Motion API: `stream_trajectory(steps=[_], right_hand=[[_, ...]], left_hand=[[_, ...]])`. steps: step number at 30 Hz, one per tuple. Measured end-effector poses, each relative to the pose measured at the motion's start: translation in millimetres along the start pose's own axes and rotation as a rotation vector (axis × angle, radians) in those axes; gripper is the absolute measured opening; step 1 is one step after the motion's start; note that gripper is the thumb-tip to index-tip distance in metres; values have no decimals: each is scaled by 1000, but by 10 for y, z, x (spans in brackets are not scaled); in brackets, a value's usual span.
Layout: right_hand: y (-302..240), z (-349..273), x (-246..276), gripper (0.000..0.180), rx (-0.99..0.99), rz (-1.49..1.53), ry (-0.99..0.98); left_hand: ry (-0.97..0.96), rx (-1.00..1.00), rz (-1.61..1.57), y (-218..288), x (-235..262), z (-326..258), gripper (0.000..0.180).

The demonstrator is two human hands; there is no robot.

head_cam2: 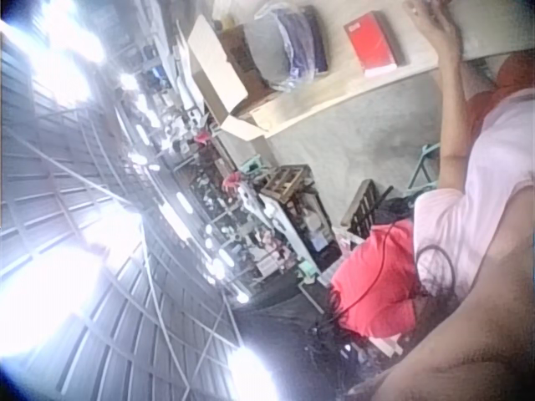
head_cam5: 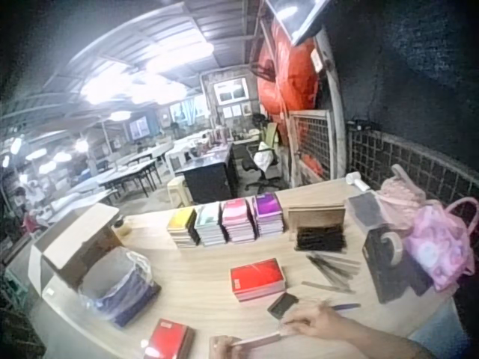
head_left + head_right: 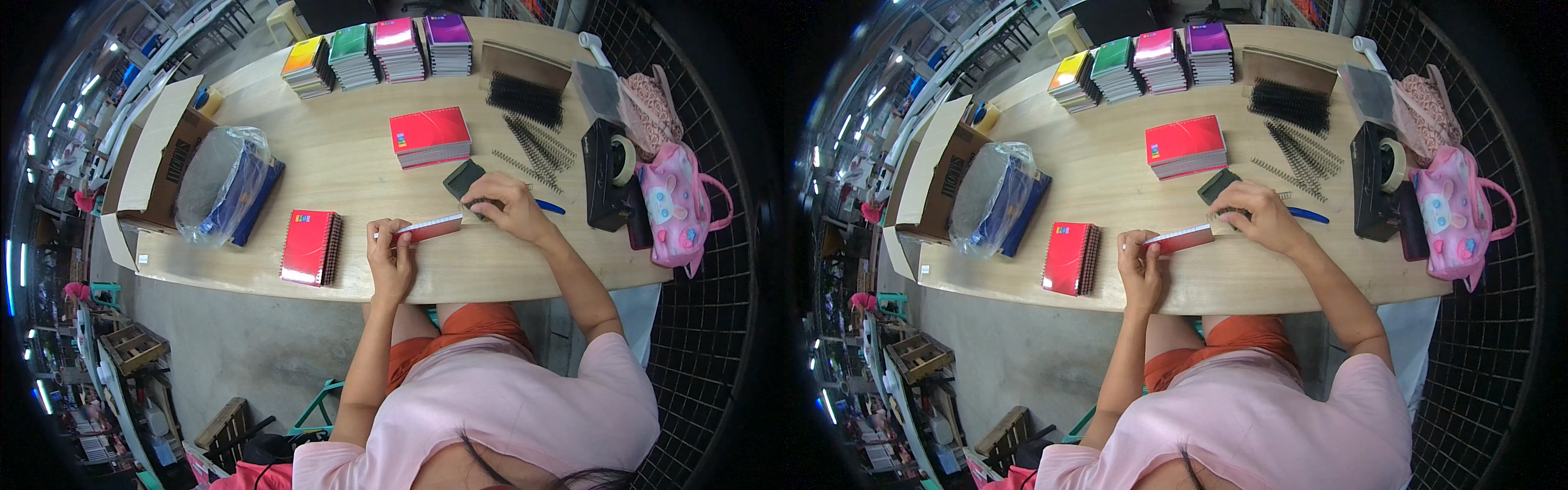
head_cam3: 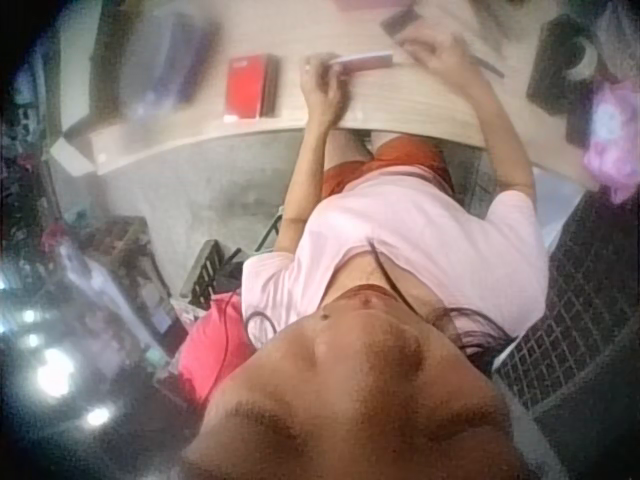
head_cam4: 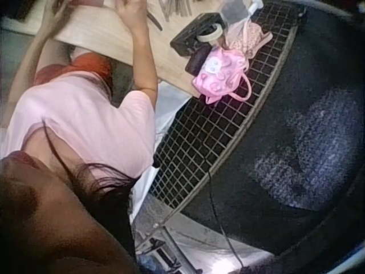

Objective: The person assembles a notebook by inserting a spiral binding through the pre-punched holes of the covers and pages by hand and using shears to trim the binding.

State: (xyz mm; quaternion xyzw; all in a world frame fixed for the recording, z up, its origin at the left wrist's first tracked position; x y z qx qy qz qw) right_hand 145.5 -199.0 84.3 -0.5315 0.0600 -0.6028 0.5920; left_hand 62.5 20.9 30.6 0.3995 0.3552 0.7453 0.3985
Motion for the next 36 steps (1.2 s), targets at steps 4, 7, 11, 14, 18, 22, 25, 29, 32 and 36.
stream_trajectory(steps=[4,7,11,14,18,22,25,29,32,36], right_hand=[[11,-20,-41,18,32,39,-127],[-89,-7,-56,17,-101,80,-197],[-15,-57,-113,15,-48,-2,-214],[-25,-50,-117,17,-14,-64,-190],[-130,-24,-147,19,-19,-129,-158],[-196,-15,-185,17,-26,-230,-121],[-169,-25,-205,16,64,-304,-167],[-253,-4,-205,17,17,-312,-108],[-203,-23,-211,19,128,-409,-219],[72,167,24,45,42,-361,-342]], left_hand=[[16,6,32,19,7,16,6],[24,20,15,7,13,4,6],[44,-45,55,24,-2,-9,6],[2,37,25,22,-16,-4,9],[10,-8,57,-46,-8,-14,9],[6,-49,71,-15,-33,-16,8],[3,-43,72,44,-41,-16,9],[17,-43,73,46,-23,-25,8],[-9,-75,65,34,-11,-37,8],[-98,-10,-44,-55,86,-39,8]])
Point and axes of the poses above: each hand's wrist, its own z-axis towards the middle knuckle, its own x-axis out of the back of the hand, y = z × x, the point moved 5 cm from there along z, towards the middle knuckle, and after that the axes turned 2 degrees about -y, right-handed, at the moved point
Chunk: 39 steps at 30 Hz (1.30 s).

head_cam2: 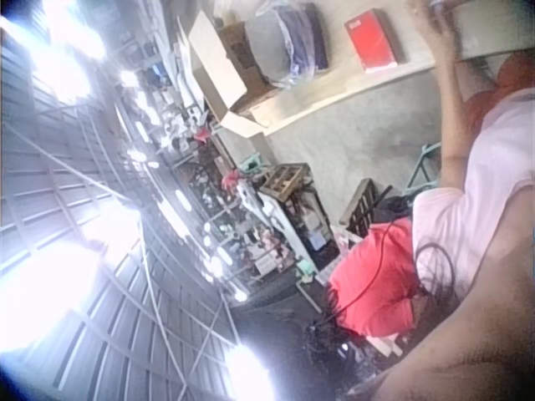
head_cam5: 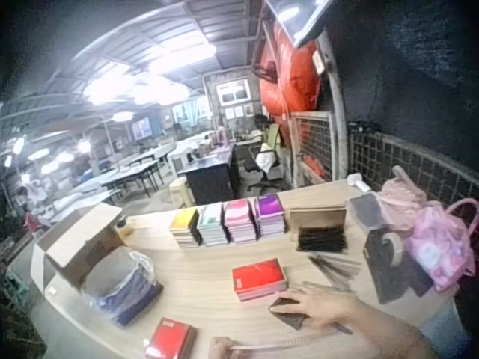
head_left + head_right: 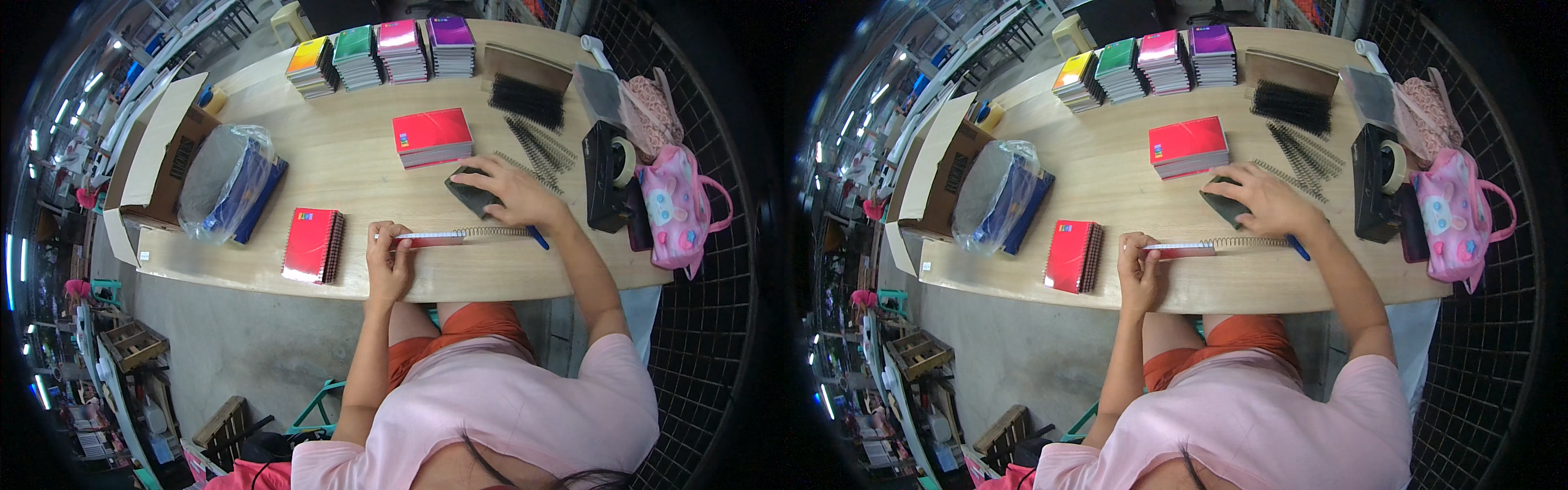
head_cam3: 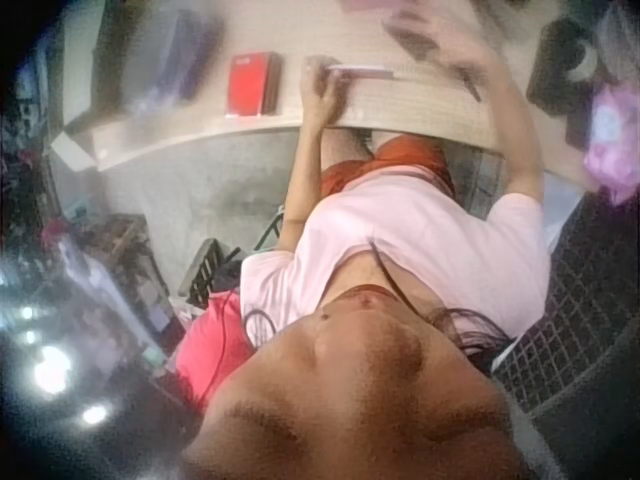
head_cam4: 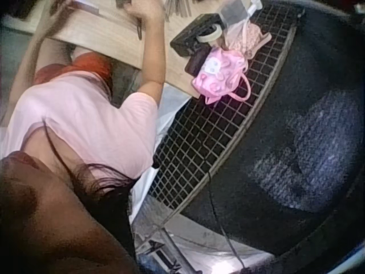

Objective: The person assembles a notebook by inserting a spiral binding through the pre-punched holes of the covers and pages by hand and using shears to trim the binding.

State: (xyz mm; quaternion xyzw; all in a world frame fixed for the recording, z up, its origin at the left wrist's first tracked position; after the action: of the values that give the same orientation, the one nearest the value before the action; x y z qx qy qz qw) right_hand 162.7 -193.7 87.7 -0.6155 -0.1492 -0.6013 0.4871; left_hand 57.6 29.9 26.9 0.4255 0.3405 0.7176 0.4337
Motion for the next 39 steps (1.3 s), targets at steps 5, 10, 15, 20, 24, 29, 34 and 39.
stream_trajectory(steps=[5,10,15,20,24,29,34,39], right_hand=[[229,86,-167,66,75,-210,-235],[71,124,2,47,54,647,-326],[107,111,-221,54,-24,584,-357],[-52,112,-254,46,79,409,-329],[51,180,-180,40,41,772,-181],[-55,191,-359,57,-50,302,-317],[-150,268,-300,59,2,617,-202],[-85,355,-227,50,35,624,-120]], left_hand=[[-49,-87,34,-3,-38,2,30],[31,4,10,-30,-59,-12,36],[-5,-19,-12,-58,-101,3,38],[-3,58,-4,-29,-117,15,39],[1,49,19,-60,-123,-2,39],[-21,25,5,-32,-124,19,38],[-42,20,4,-50,-127,10,37],[201,130,-512,-229,-32,-20,26]])
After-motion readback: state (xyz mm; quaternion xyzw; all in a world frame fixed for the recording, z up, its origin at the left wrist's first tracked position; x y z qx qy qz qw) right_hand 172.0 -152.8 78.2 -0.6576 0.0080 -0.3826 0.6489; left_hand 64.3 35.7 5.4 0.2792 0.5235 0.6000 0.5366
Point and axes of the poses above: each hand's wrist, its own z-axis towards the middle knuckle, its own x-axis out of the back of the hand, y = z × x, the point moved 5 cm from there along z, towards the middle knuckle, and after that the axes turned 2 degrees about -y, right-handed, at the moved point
